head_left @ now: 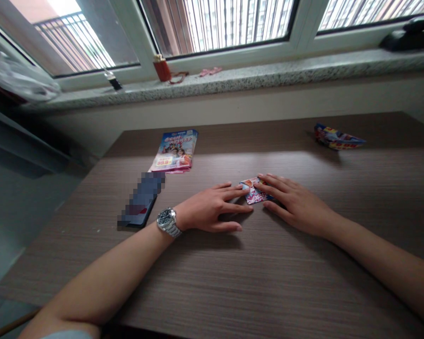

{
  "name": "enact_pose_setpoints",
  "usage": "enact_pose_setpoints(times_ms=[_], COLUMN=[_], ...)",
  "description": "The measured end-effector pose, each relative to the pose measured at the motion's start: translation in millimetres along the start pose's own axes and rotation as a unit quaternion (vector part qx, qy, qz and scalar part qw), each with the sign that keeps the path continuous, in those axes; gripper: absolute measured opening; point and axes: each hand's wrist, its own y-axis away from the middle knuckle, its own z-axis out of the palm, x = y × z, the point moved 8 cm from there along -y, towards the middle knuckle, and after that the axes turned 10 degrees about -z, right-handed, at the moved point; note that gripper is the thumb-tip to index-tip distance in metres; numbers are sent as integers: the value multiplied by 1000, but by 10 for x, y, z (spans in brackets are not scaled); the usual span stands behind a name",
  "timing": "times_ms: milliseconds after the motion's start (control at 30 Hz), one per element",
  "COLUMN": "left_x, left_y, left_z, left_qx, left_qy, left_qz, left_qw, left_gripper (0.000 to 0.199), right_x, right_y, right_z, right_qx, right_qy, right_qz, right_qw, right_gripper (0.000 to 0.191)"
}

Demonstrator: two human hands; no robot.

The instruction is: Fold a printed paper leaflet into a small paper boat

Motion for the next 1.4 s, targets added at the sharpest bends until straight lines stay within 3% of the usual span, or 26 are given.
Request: enact_pose_setpoints(times_ms=[333,567,733,1067,1400], left_x=[-72,-80,-124,-91,-77], left_y=[-11,-57,-87,-90,-114], left_z=[-26,-7,10,89,47], left_qx=[1,27,48,-2,36], left_qy=[55,27,-20,-64,-47], left_qz=[-26,-34,-81,-104,-96], left_qw=[998,999,995,993,994], left_gripper=[51,46,51,64,61], right_x=[-5,-12,-20,-37,-44], right_y=[-4,-17,-23,-29,-43], right_z=[-16,-22,-19,-27,-31], right_qx=[8,7,5,5,2], right_qy=[-19,-15,-7,-6,-2], right_qz=[-4,1,-4,-5,1], right_qw=[1000,1000,1000,1000,1000], right_gripper=[55,54,54,55,54])
